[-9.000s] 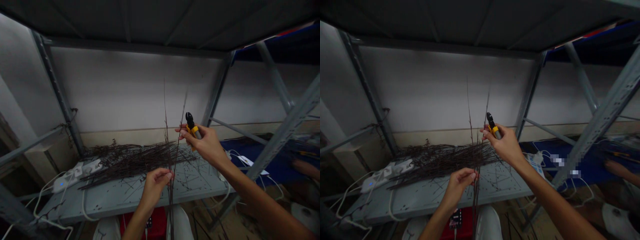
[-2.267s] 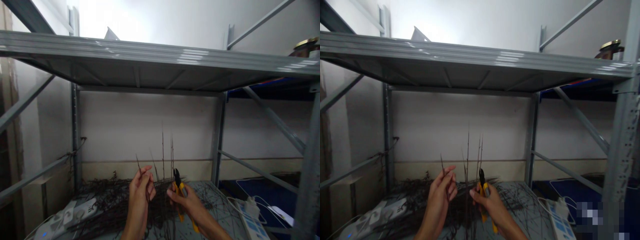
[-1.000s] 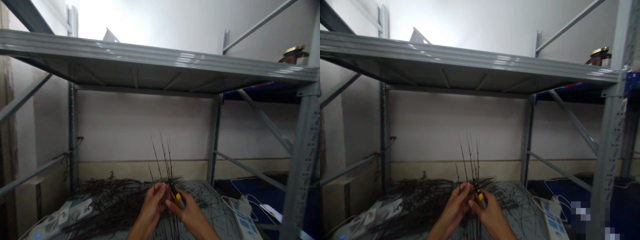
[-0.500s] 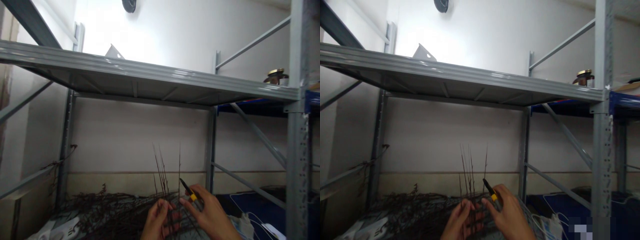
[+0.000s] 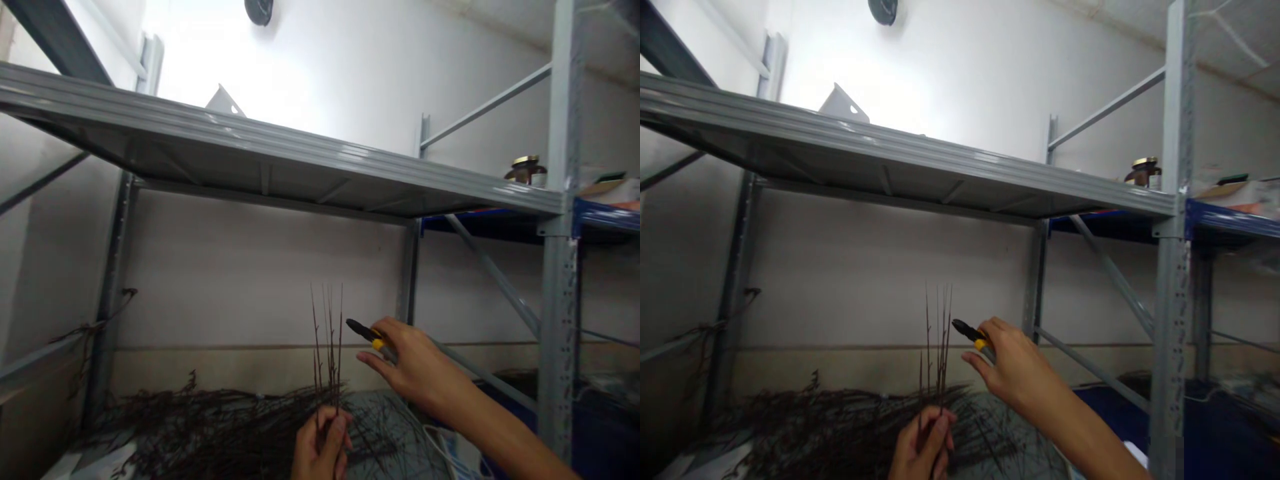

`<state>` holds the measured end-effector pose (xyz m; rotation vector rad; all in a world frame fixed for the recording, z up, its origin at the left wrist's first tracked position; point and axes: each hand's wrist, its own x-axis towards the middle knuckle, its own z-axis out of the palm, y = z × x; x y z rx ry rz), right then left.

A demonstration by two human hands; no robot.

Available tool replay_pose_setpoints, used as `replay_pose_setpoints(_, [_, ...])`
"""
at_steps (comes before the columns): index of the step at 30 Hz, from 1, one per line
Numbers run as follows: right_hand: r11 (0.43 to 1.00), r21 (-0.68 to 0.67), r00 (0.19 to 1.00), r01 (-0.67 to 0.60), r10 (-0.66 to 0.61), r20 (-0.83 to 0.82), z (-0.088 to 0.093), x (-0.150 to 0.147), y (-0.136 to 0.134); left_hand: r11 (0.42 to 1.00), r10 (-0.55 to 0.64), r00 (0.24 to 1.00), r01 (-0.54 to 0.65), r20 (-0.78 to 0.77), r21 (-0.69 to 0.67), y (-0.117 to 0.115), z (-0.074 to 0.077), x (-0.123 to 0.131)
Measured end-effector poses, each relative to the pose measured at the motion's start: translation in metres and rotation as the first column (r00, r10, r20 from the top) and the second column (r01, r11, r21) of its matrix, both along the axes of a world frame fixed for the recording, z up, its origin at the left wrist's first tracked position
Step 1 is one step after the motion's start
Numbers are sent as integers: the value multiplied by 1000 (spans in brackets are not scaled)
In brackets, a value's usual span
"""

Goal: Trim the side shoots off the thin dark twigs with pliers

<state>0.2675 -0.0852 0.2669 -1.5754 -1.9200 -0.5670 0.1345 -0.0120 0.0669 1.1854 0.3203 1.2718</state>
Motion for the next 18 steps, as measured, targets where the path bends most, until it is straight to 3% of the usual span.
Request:
replay_pose_setpoints(4, [993,-96,996,65,-58,68,30,8,-2,996,59,998,-58,17,-65,-5,-1,1])
replay_pose_setpoints(7, [986,-150,994,65,-51,96,42,14,-5,994,67,998,-65,17,-89,-7,0,4])
replay_pose_setpoints(18, [989,-142,984,35,-9,180,46,9,-5,994,80,996,-77,28,-76,-11,1,7])
